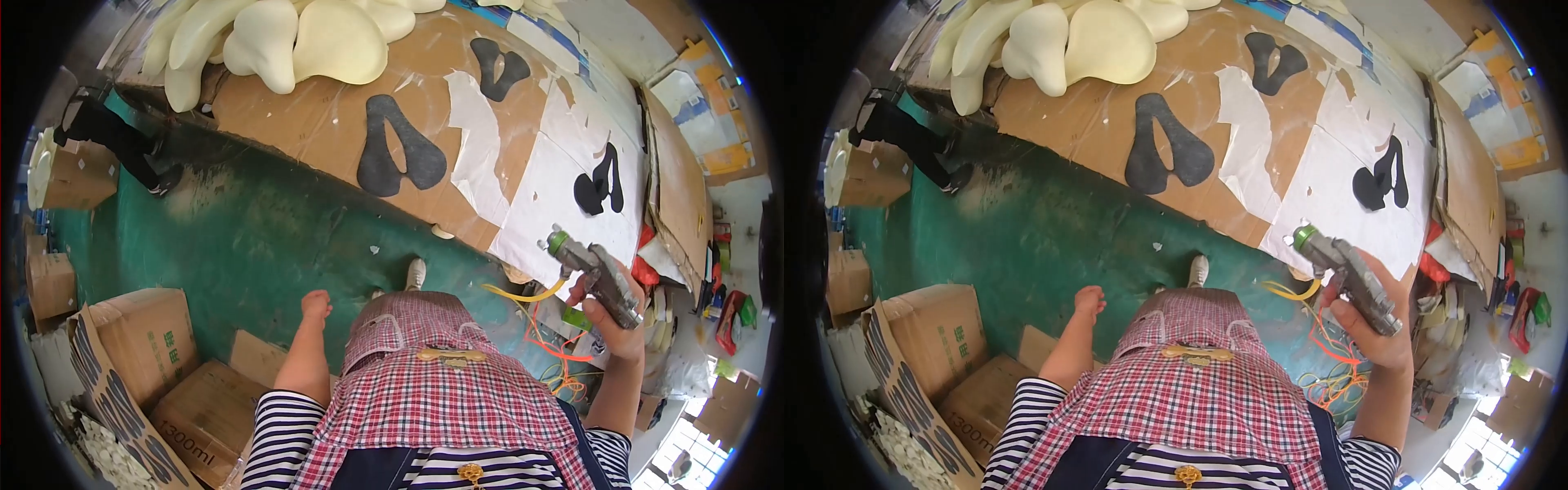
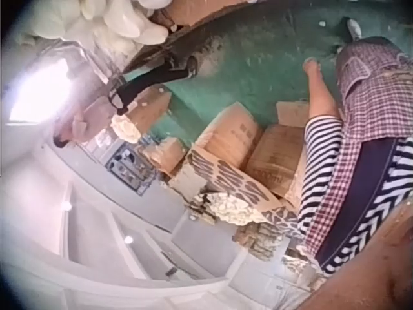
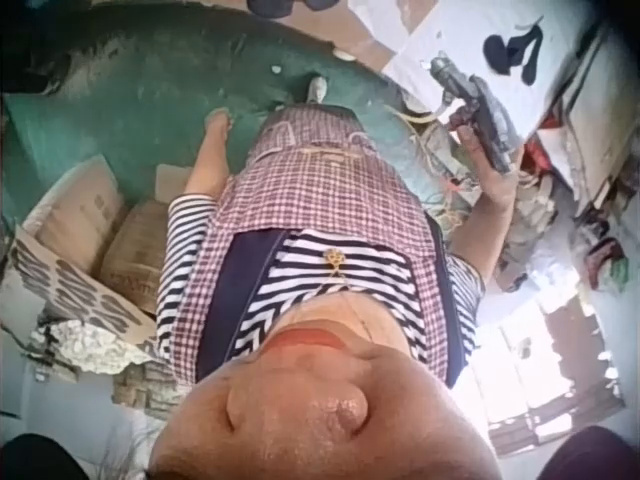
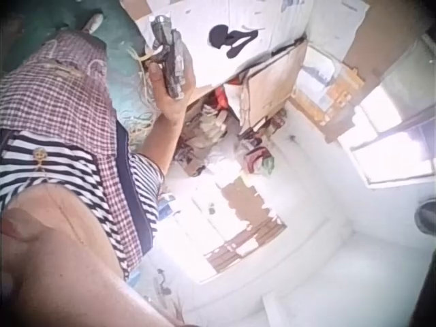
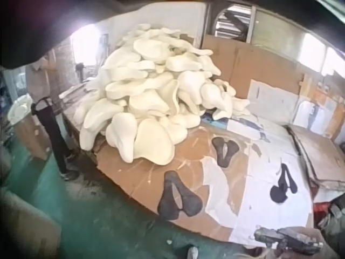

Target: Applying glue to shaped material components using a handheld spray gun in a factory setting.

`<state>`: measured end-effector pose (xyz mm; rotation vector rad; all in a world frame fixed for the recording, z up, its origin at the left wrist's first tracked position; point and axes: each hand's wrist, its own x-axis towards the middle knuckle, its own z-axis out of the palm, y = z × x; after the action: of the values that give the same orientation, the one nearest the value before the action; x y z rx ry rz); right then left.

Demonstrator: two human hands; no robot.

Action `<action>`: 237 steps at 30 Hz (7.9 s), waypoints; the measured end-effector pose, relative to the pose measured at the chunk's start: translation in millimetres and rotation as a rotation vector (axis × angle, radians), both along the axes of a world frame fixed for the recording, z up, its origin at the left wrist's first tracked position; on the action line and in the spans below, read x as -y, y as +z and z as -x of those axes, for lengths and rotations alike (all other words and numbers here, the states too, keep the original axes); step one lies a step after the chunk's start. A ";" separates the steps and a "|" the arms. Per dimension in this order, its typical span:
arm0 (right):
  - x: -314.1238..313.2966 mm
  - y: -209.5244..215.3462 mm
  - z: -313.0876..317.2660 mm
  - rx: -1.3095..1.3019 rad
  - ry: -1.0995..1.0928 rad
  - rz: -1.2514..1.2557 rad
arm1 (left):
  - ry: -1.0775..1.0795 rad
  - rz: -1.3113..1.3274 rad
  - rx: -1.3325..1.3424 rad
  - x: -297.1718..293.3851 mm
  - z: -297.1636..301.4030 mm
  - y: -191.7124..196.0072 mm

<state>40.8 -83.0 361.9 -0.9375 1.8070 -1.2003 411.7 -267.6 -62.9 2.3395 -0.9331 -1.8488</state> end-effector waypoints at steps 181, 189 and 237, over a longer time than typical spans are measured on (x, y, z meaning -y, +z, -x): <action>-145.9 -20.0 236.4 0.031 -0.474 -0.004 | -1.575 0.962 -0.225 -19.3 507.9 153.2; -130.8 -24.0 243.8 0.080 -0.459 0.029 | -1.373 1.012 -0.085 16.1 476.2 162.2; -152.3 -7.4 275.0 0.062 -0.456 -0.110 | -1.513 1.157 -0.183 8.3 611.9 141.1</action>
<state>-234.2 69.3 354.5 -0.4281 2.0780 -1.3645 -200.2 -275.9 78.3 0.5844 -2.9477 -0.8006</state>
